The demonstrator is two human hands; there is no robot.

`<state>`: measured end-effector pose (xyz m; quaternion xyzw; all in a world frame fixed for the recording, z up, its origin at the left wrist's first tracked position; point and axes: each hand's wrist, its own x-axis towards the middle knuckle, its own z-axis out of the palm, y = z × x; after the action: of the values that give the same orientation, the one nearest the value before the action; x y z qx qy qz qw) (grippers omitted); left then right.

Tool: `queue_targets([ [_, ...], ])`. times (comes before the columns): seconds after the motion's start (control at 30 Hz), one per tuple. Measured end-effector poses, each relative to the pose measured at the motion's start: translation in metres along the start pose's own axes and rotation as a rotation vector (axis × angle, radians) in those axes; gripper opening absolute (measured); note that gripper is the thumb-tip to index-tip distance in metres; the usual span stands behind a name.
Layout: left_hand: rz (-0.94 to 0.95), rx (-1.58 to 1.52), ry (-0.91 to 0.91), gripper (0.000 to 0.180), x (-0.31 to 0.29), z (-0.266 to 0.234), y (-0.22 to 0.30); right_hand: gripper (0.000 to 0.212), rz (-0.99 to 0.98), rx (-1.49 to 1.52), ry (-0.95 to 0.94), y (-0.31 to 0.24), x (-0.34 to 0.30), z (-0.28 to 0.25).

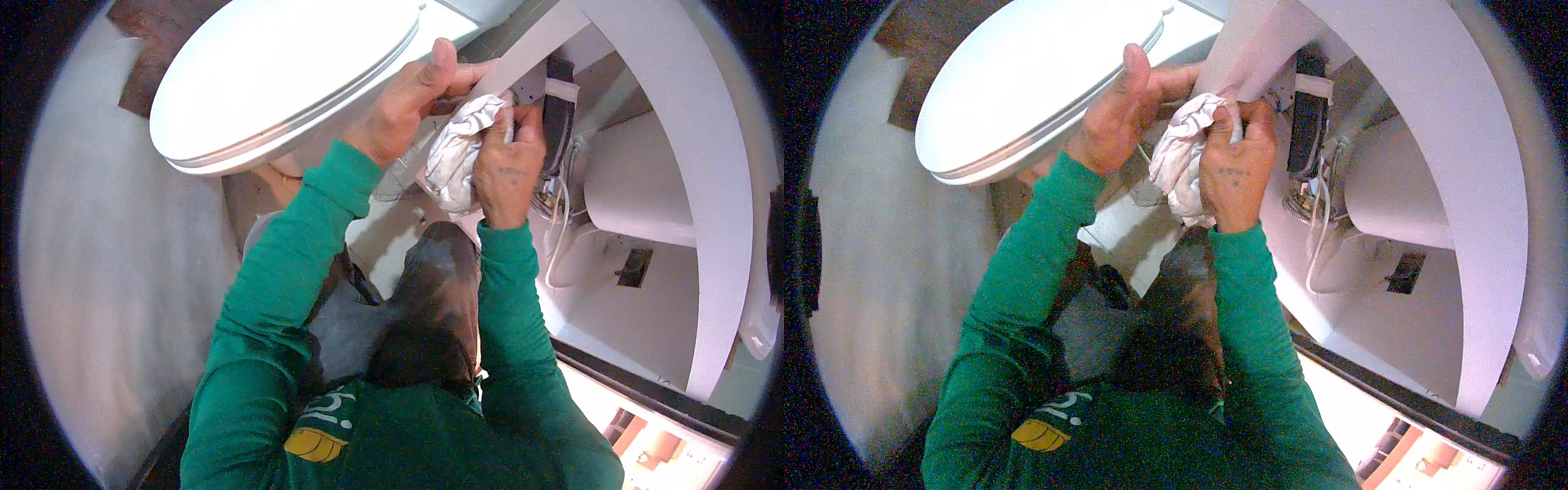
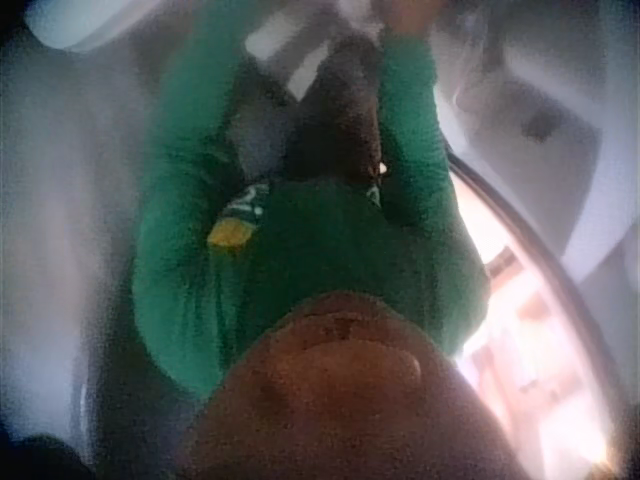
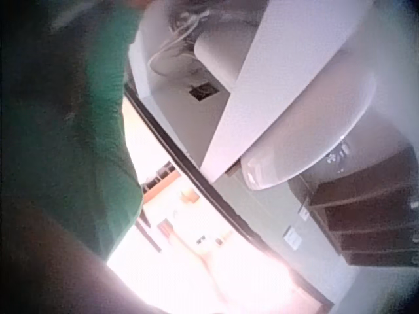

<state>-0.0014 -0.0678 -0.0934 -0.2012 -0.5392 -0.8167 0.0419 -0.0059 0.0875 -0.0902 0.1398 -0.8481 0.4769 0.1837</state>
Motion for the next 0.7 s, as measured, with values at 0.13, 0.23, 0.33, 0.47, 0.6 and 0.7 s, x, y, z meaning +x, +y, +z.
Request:
queue_targets([
  [0.13,-0.009,0.053,-0.058,0.098,0.004,-0.008,-0.003,0.019,0.091,-0.010,-0.017,0.042,-0.025,0.027],
  [0.23,-0.022,0.064,-0.025,0.096,0.000,-0.007,0.004,0.021,0.106,-0.037,-0.034,0.062,-0.041,0.044],
  [0.33,-0.005,0.075,-0.031,0.093,0.003,-0.003,0.007,0.018,0.142,-0.015,-0.025,0.100,-0.065,0.068],
  [0.47,-0.073,0.091,-0.026,0.102,-0.002,-0.002,0.009,0.023,0.188,-0.113,-0.166,0.119,-0.081,0.077],
  [0.6,-0.031,0.010,-0.038,0.089,-0.001,-0.001,0.005,0.023,0.339,0.043,-0.097,0.145,-0.118,0.108],
  [0.7,-0.069,0.027,-0.024,0.091,0.008,-0.010,0.001,0.024,0.289,-0.189,-0.253,0.136,-0.096,0.096],
])
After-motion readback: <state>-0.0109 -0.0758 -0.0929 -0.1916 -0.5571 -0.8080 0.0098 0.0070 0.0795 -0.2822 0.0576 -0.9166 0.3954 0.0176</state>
